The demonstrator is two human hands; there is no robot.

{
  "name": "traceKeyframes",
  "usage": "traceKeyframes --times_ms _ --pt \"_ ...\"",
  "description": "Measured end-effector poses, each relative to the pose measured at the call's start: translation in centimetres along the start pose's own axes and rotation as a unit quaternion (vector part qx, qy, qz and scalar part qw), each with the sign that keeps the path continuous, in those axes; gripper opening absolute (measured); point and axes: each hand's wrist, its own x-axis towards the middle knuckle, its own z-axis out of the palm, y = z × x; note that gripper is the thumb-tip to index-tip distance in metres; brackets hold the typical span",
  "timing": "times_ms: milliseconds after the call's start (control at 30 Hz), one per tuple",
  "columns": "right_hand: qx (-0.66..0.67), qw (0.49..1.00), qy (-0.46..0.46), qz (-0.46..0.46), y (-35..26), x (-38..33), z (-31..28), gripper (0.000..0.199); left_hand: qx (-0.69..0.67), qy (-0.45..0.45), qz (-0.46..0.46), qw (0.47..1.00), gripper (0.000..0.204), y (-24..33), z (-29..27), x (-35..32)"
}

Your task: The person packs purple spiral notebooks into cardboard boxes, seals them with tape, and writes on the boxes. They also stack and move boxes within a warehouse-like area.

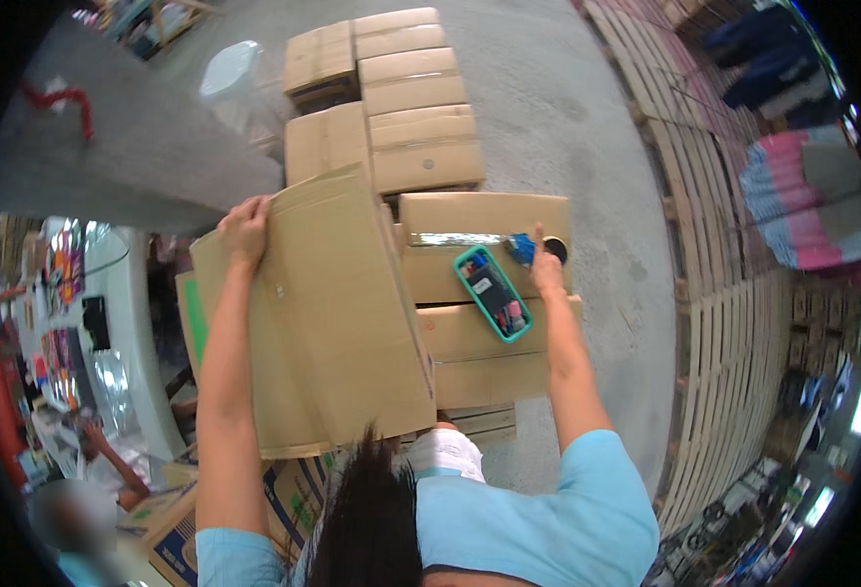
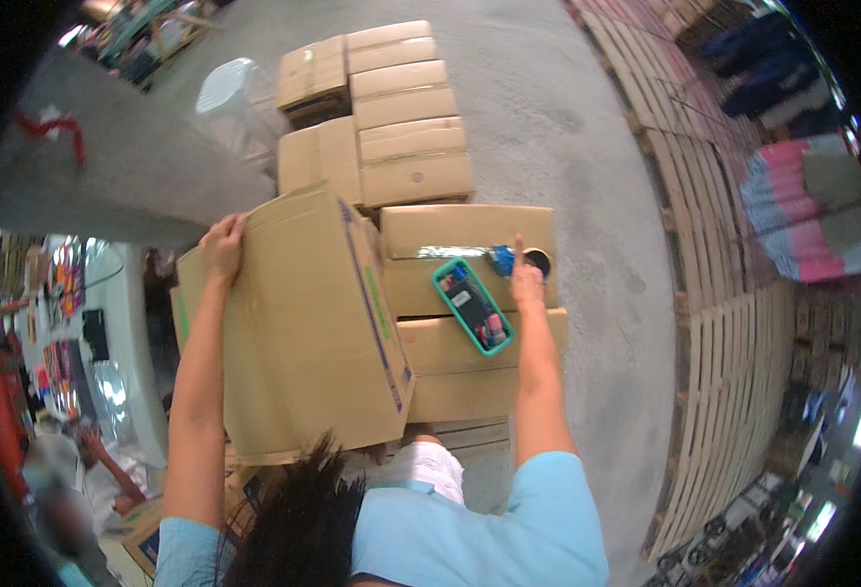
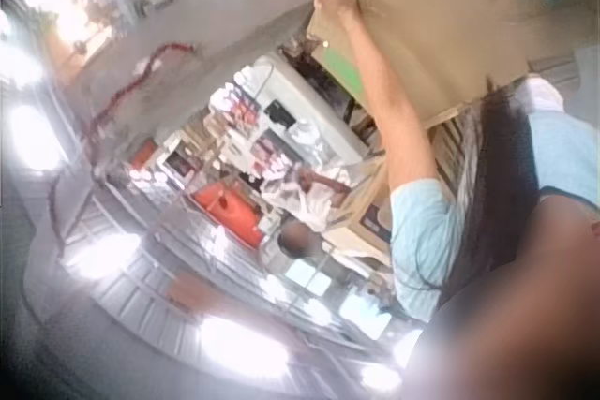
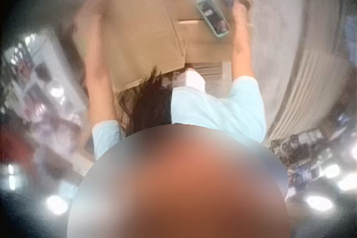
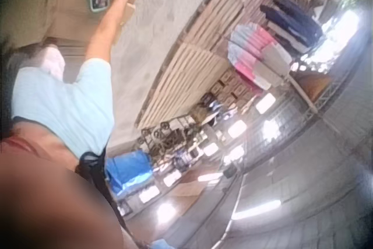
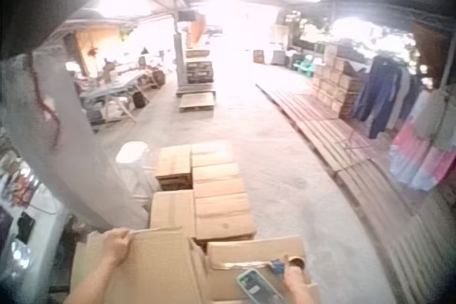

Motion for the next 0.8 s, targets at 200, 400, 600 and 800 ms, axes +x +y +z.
traceKeyframes --times_ms 200,400,600,800 --pt "0.215 0.948 0.233 0.009 -0.2 -3.7 -5.0 0.077 0.026 -0.001 0.014 1.0 0.032 0.9 0.6 0.4" --pt "0.562 0.768 0.294 0.083 -15.9 -15.1 -21.7 0.086 0.0 -0.001 -0.012 1.0 0.029 -1.1 -1.1 -1.3" --pt "0.515 0.828 0.186 -0.126 -33.4 -23.1 -26.0 0.087 -0.021 -0.019 0.003 1.0 0.026 -0.9 -1.0 -0.9" --pt "0.42 0.874 0.207 -0.13 -42.6 -25.0 -25.9 0.081 -0.062 -0.001 0.017 0.998 0.023 -1.4 -0.7 -1.3"
